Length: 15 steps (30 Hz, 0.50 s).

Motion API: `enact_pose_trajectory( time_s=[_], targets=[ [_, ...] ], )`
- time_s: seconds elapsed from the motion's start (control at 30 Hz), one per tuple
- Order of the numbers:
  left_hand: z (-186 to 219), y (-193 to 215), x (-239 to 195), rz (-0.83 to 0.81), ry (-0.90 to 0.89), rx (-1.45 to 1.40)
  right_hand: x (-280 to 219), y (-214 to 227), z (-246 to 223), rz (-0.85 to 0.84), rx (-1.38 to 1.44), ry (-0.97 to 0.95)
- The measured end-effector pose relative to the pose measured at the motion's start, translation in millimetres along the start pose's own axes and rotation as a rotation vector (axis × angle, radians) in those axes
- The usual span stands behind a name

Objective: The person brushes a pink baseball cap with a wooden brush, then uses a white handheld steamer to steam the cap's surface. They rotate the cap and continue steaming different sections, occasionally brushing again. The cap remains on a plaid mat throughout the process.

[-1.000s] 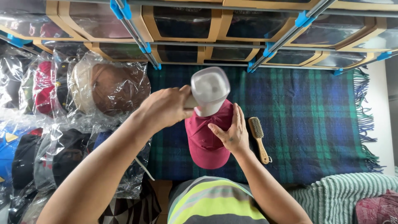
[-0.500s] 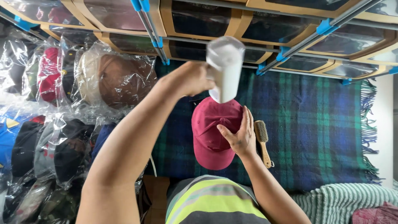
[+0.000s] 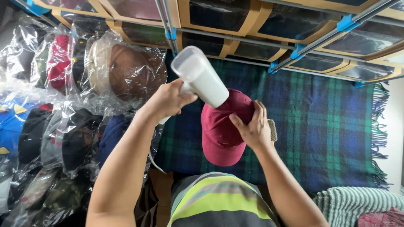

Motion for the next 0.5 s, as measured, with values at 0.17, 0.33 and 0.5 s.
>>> enact_pose_trajectory(
  time_s=[0.17, 0.33, 0.5],
  targets=[
    [-131.0, -43.9, -3.2, 0.106, 0.099, -0.469, 37.4, -13.1, -14.0, -0.050, -0.092, 0.090],
    [-172.7, -96.1, -48.9, 0.209, 0.184, -0.850, 39.2, -12.1, -15.8, 0.003, -0.039, 0.117],
    [-177.7, -114.7, -84.4, 0.278, 0.117, -0.930, 40.3, -13.6, -13.7, 0.090, 0.039, 0.159]
  ],
)
Point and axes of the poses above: each hand's wrist, its own x-axis towards the middle knuckle, its own y-axis out of the back of the hand, z = x × y, the point moved 4 cm from there along x, towards the middle knuckle, and after that the axes turned 10 degrees about -y, right-handed, at the moved point
